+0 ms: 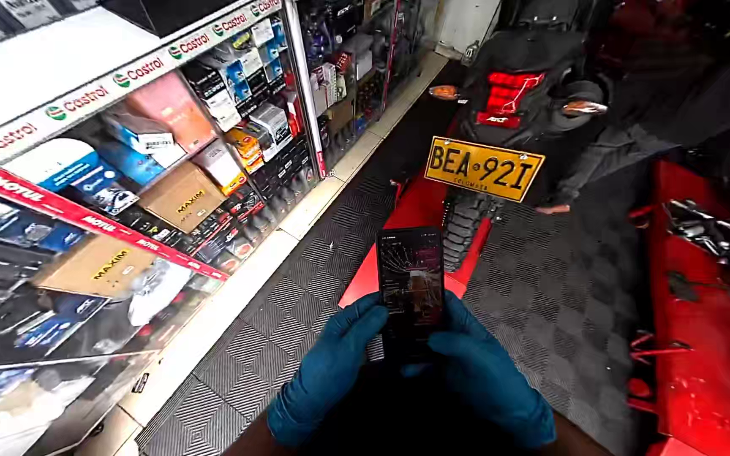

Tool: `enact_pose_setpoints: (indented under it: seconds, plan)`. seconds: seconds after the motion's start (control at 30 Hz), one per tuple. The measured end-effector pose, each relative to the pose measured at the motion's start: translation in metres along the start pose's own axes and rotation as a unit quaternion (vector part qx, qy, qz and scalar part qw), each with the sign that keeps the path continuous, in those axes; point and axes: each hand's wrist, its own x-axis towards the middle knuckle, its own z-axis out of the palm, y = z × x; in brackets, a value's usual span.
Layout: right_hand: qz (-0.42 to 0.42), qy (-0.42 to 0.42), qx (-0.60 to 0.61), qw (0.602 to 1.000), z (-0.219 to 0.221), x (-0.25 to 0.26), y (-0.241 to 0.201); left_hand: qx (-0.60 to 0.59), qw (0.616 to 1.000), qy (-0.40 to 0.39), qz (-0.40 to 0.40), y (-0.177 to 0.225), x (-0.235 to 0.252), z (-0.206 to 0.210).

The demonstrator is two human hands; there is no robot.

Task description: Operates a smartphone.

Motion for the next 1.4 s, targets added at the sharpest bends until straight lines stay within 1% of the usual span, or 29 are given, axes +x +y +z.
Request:
enact_pose_setpoints:
  seconds: [0.1, 0.23, 0.37, 0.5, 0.63, 0.8, 0.9, 1.2, 1.4]
  plan:
    - [-0.005, 0.014, 0.003, 1.000, -0.003, -0.003, 0.000, 0.022, 1.000, -0.010, 0.000, 0.002, 0.001, 0.006]
    - [-0.021, 0.027, -0.040, 0.999, -0.005, -0.003, 0.004, 0.023, 0.999, -0.018, 0.012, -0.001, -0.002, 0.006]
    - [0.001, 0.042, -0.035, 0.998, 0.000, -0.005, 0.006, 0.042, 0.999, 0.004, 0.006, 0.001, -0.012, 0.008]
    - [0.010, 0.003, -0.006, 1.000, -0.001, -0.006, 0.010, 0.044, 0.999, 0.027, 0.002, -0.001, -0.017, 0.006]
    - [0.012, -0.016, 0.003, 1.000, -0.004, -0.006, 0.014, 0.052, 0.998, 0.045, 0.012, -0.002, -0.020, 0.007]
    - [0.024, -0.043, 0.003, 0.999, -0.003, -0.005, 0.017, -0.027, 0.996, 0.085, 0.017, 0.001, -0.019, 0.008]
    - [0.028, -0.048, 0.003, 0.998, -0.003, -0.004, 0.020, -0.040, 0.995, 0.095, 0.012, 0.002, -0.019, 0.009]
    - [0.032, -0.051, -0.012, 0.998, -0.006, -0.002, 0.019, -0.059, 0.992, 0.114, -0.007, 0.002, -0.013, 0.014]
    - [0.017, -0.085, -0.059, 0.995, -0.007, -0.002, 0.019, -0.081, 0.986, 0.142, -0.006, -0.002, -0.007, 0.019]
